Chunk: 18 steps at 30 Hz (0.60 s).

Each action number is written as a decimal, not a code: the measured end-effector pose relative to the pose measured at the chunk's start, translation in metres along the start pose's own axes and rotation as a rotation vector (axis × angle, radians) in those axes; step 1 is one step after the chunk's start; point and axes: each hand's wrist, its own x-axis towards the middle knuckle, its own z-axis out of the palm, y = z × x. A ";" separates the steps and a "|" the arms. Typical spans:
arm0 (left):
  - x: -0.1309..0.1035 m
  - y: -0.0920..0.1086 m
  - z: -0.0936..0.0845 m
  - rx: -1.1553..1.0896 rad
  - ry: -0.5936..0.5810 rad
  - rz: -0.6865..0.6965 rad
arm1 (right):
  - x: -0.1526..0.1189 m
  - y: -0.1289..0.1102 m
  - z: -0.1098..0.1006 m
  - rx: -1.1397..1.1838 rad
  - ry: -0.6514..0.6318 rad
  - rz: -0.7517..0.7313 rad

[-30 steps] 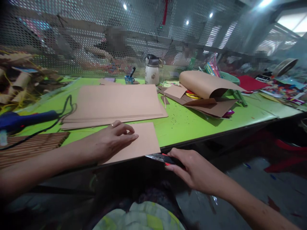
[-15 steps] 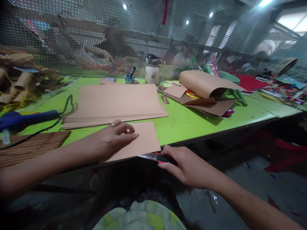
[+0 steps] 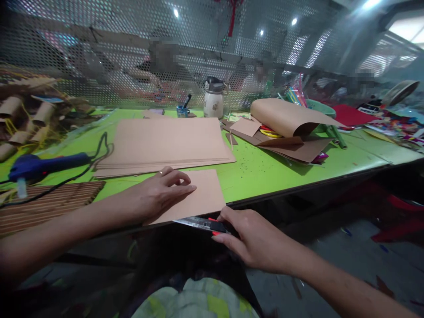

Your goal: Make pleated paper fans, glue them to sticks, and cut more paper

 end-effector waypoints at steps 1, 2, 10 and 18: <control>0.000 0.000 0.000 0.007 -0.017 -0.003 | -0.002 0.000 -0.001 0.011 -0.005 0.012; 0.001 0.001 -0.001 0.010 -0.025 -0.007 | -0.002 -0.001 -0.001 0.019 -0.010 0.019; 0.000 0.000 -0.001 -0.018 -0.006 0.007 | 0.014 -0.012 0.011 -0.012 -0.009 -0.016; -0.002 -0.001 0.002 0.009 -0.003 0.010 | 0.016 -0.018 0.014 -0.005 -0.050 0.012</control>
